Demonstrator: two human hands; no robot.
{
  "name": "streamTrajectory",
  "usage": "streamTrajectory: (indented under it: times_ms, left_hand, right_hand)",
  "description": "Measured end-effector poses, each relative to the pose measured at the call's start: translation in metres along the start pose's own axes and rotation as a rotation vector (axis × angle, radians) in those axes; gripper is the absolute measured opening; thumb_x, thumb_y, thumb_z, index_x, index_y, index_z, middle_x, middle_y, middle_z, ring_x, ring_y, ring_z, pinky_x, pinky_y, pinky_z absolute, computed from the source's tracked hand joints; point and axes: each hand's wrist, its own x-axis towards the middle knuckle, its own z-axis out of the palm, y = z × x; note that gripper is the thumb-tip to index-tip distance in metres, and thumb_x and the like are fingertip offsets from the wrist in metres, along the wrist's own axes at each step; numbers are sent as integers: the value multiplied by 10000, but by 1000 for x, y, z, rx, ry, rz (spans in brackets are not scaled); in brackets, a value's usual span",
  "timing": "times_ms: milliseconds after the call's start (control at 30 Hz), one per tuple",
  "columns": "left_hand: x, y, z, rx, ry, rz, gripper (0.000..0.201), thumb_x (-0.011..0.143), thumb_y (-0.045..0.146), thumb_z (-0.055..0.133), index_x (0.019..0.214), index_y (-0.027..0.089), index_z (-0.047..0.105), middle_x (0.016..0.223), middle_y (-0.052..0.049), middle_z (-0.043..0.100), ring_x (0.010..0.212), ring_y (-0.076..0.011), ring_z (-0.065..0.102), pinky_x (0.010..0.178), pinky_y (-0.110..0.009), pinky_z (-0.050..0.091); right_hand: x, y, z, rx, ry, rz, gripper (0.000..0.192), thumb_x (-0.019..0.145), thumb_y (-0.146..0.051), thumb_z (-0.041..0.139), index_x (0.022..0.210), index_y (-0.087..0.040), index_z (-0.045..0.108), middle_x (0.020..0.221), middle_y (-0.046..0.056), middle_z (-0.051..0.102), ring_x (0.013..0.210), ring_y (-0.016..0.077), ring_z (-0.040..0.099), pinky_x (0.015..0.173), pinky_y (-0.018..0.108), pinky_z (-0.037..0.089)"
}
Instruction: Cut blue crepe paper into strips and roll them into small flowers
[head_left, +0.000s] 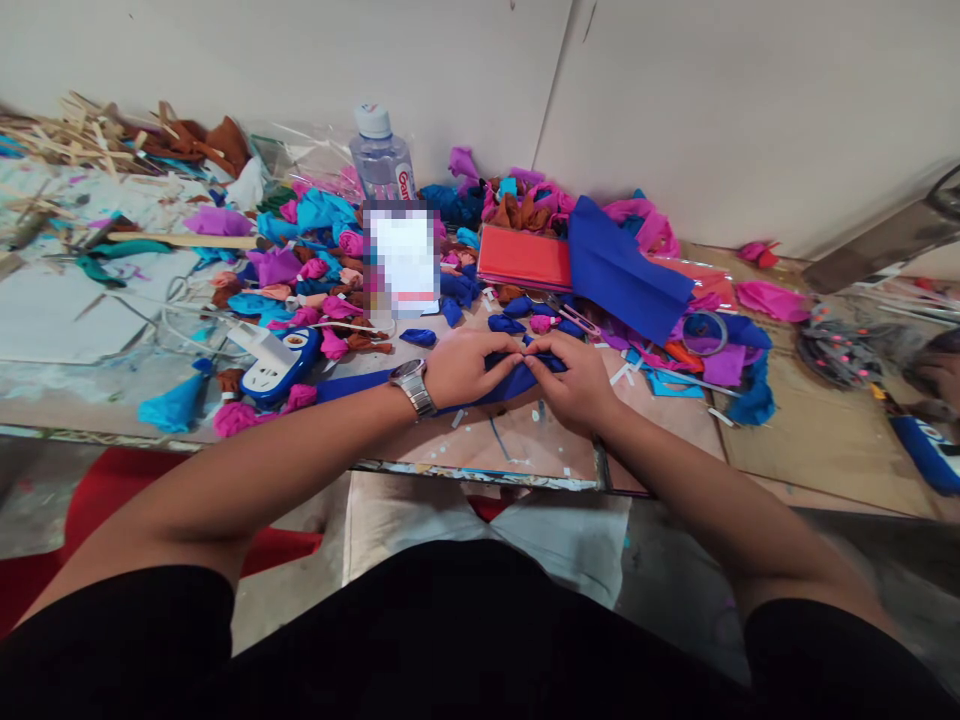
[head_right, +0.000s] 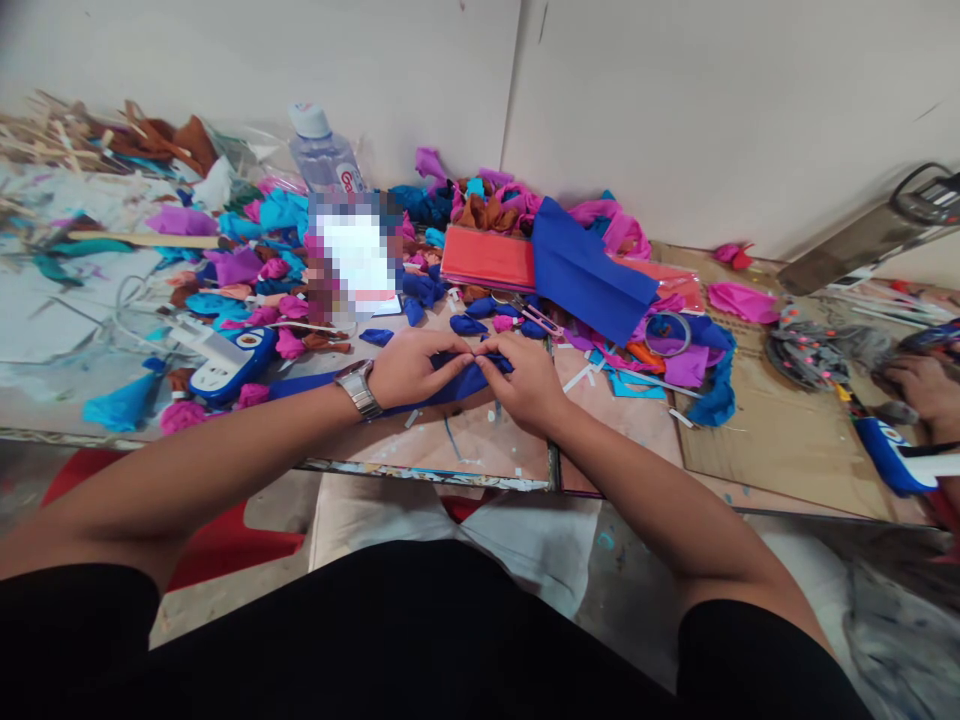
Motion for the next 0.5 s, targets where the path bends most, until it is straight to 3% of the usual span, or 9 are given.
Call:
streamTrajectory:
  times_ms: [500]
  left_hand:
    - [1,-3,1,36,-25,7,339,1048,452,536,1116,248,797,1066,-21,834,964,-219,778,841,-339,538]
  right_hand:
    - [1,2,1,-39,-34,14,83,983,-278,584,970,-228,649,945,62,717,891,247,666,818,383,489]
